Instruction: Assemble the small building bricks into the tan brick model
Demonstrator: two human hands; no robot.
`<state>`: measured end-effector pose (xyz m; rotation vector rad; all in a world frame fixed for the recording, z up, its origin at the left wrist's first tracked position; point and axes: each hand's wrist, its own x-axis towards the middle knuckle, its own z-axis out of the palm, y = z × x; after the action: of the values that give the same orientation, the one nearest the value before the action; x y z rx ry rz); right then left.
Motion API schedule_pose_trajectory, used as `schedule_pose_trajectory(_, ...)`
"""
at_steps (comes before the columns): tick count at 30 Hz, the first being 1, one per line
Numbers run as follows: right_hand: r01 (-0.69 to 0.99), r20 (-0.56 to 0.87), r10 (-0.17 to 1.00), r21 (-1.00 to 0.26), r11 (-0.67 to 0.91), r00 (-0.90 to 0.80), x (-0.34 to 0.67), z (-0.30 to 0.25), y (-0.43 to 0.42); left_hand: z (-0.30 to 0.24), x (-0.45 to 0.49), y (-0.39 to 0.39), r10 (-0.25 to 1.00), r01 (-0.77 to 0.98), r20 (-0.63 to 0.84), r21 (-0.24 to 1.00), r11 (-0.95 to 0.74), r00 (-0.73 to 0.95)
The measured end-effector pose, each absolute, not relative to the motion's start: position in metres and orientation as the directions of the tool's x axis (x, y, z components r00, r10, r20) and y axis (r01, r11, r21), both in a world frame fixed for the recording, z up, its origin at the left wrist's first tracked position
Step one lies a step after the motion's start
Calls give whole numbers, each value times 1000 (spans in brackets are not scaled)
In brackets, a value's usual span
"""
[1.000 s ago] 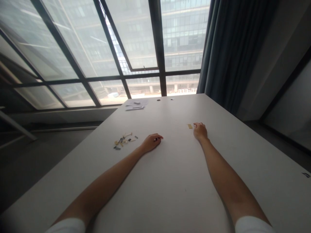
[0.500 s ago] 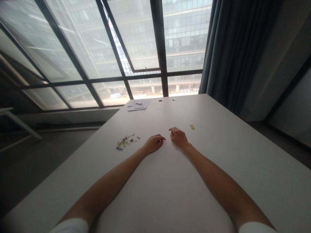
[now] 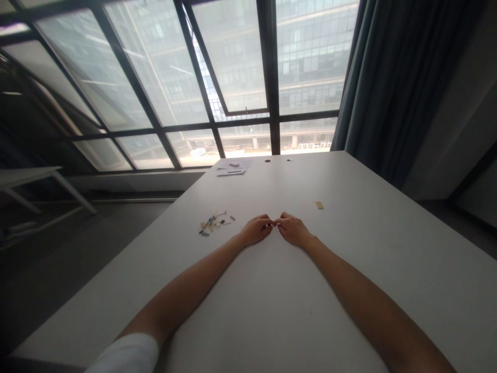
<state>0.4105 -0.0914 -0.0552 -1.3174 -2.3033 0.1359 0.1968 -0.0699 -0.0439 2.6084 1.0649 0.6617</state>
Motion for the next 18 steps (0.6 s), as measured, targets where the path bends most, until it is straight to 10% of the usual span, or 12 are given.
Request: schedule_pose_trajectory(18, 775, 352, 855, -383, 503, -381, 412, -57, -91, -37, 197, -75, 704, 601, 285, 374, -707, 651)
